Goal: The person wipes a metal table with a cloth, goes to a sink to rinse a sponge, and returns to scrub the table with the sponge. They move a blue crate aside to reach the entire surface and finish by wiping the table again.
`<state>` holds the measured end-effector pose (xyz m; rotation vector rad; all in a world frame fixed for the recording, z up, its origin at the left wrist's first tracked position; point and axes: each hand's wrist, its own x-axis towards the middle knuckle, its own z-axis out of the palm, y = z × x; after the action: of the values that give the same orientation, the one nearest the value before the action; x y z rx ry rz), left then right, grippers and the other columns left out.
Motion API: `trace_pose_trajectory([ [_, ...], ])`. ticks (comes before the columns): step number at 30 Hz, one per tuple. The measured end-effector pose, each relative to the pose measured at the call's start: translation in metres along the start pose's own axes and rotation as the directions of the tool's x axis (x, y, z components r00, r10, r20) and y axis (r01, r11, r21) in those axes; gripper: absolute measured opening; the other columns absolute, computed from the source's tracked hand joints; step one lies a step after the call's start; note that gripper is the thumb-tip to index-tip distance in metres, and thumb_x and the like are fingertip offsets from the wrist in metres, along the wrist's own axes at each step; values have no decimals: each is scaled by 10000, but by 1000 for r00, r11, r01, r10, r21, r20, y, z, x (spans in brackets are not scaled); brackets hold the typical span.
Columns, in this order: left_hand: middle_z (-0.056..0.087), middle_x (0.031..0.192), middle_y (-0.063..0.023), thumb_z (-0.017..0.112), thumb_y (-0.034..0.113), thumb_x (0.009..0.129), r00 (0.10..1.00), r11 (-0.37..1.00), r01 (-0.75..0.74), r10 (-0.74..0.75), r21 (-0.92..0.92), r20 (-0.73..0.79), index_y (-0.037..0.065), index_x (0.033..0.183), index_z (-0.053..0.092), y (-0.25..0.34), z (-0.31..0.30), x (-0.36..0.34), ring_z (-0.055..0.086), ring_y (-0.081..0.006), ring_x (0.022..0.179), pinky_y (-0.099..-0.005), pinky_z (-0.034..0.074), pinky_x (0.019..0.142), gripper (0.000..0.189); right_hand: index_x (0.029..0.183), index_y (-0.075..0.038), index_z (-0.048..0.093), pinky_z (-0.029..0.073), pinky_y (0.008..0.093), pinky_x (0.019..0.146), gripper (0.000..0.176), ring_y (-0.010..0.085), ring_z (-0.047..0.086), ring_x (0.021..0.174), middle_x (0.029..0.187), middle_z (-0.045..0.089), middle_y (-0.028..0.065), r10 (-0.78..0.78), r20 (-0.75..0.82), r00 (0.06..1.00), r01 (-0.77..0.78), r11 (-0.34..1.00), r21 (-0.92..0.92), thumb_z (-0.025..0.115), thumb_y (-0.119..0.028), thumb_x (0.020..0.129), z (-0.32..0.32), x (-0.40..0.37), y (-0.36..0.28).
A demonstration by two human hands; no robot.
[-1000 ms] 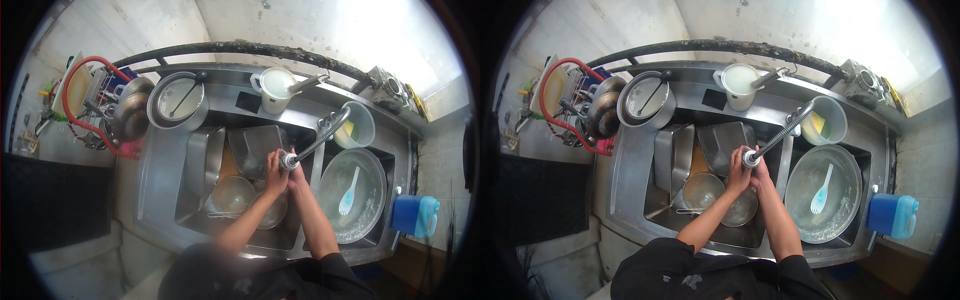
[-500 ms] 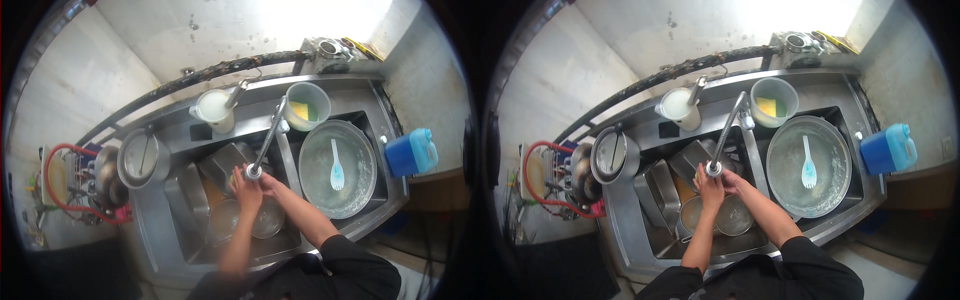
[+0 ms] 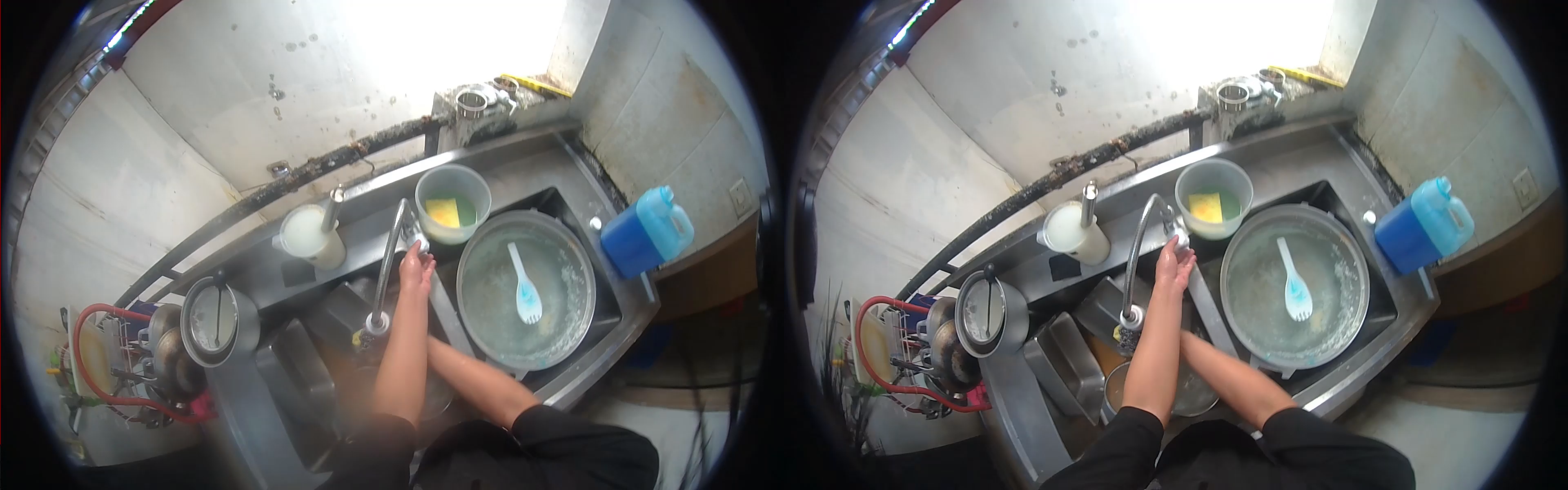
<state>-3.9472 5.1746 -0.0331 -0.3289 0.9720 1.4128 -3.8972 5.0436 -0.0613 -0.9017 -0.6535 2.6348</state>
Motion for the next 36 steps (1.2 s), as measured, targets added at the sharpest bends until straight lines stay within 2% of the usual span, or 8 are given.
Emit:
trace_pose_trajectory([
  [6,607,776,-75,650,127,775,954,978,-188,161,86,254,33,933,570,-4,4,45,625,-211,713,-301,546,628,201,1103,-70,571,462,310,790,312,146,562,883,927,583,33,28,-56,998,-34,994,-101,613,-275,872,-11,1,7],
  [8,639,812,-159,655,171,715,797,330,-350,597,877,93,-5,936,588,-4,25,23,652,-286,783,-405,534,670,290,1109,-68,568,458,307,785,319,142,556,880,918,574,26,22,-103,994,-38,986,-161,614,-277,872,-9,5,10],
  [15,411,1272,-263,667,325,770,664,-321,-343,582,883,470,-22,1359,273,-30,-2,-71,467,-409,1122,-469,404,944,789,1144,-51,532,436,297,769,312,106,516,876,931,526,10,-397,82,914,339,635,-694,587,-236,899,-14,-19,80],
  [17,417,1329,-245,643,349,800,535,-248,-711,417,659,735,-1,1282,432,-39,-57,-131,429,-379,1213,-446,379,985,632,1160,-49,516,442,326,807,314,136,531,882,956,536,30,-468,296,833,391,118,-913,567,-225,905,-27,-40,106],
  [21,646,971,-148,670,255,802,552,-114,-767,384,631,740,23,1021,635,-31,-202,-256,630,-287,897,-368,491,810,322,1135,-54,532,445,387,869,481,253,566,983,1002,563,104,-558,236,795,559,525,-641,735,-223,733,-133,-22,174],
  [25,629,985,-148,637,227,821,519,22,-398,830,917,206,19,1024,604,8,-372,-367,621,-298,906,-385,481,811,293,1114,-85,570,475,440,838,515,365,553,1020,1106,547,182,-477,221,851,15,-398,-917,743,-181,638,40,-105,110],
  [27,634,976,-142,629,210,826,394,144,-273,919,951,-26,9,1015,597,26,-441,-426,618,-309,913,-389,485,810,278,1101,-55,574,474,448,836,486,382,572,962,1033,570,199,-246,-311,918,-375,-281,-884,725,-140,648,23,-92,117],
  [36,646,919,-137,642,277,806,168,730,170,640,661,-750,13,1039,604,-127,-837,-546,631,-263,843,-352,493,735,354,1088,-10,540,468,404,839,399,303,581,933,986,585,140,-702,27,712,327,297,-897,661,-180,748,167,-75,191],
])
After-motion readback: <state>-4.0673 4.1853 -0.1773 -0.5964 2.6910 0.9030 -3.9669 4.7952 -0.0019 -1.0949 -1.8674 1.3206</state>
